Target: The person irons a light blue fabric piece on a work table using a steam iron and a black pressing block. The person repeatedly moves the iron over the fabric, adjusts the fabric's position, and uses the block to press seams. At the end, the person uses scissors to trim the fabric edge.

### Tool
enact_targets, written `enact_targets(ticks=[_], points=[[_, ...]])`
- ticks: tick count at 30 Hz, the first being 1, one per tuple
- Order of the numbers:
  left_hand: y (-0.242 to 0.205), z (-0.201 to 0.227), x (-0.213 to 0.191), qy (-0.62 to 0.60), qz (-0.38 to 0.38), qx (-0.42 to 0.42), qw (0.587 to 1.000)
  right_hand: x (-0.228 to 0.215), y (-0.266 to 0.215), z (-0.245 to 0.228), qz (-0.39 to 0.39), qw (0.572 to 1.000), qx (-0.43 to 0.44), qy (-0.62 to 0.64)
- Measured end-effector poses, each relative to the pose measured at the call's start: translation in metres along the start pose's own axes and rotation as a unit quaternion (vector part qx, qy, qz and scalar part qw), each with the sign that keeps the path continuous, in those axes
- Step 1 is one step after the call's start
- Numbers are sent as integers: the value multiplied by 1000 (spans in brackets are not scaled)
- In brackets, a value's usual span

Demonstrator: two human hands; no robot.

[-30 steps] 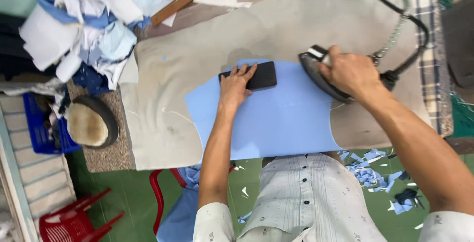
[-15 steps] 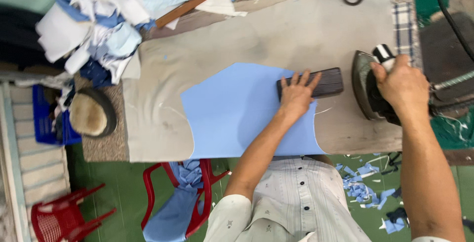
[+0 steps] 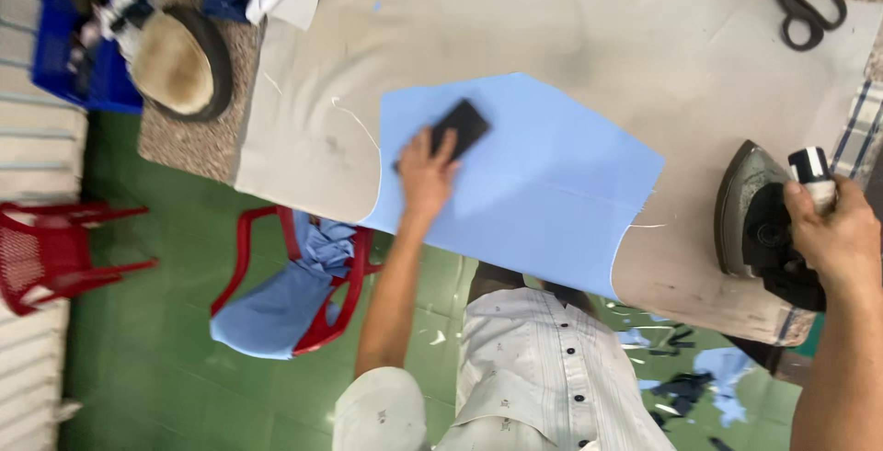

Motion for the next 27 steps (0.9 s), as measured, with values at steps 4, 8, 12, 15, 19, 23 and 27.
enact_targets(ticks=[4, 8, 12, 15, 19, 23, 27], points=[[-7, -72, -39, -14, 20, -81, 996, 0, 6, -30, -11, 998, -57, -35], [0, -99, -55, -83, -48, -64, 993, 4, -15, -193, -140, 982, -62, -111], [5, -120, -45, -95, -155, -15, 983, 51, -30, -353, -292, 922, -157, -201], [15, -144, -41, -52, -275, -74, 957, 125, -24, -407, -302, 879, -286, -235], [26, -152, -40, 35, -342, -105, 933, 172, -34, -489, -349, 834, -361, -230], [39, -155, -36, 74, -357, -106, 925, 200, -36, -520, -333, 811, -437, -203], [46, -139, -34, 99, -315, -82, 940, 233, -25, -499, -194, 807, -517, -209]])
Point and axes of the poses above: each hand's wrist, its own y-axis towards the middle knuckle, its own x-axis out of the palm, z = x × y, the point moved 8 cm from there along y, towards the middle knuckle, and after that the axes turned 10 degrees about -x, right-handed, at the moved point
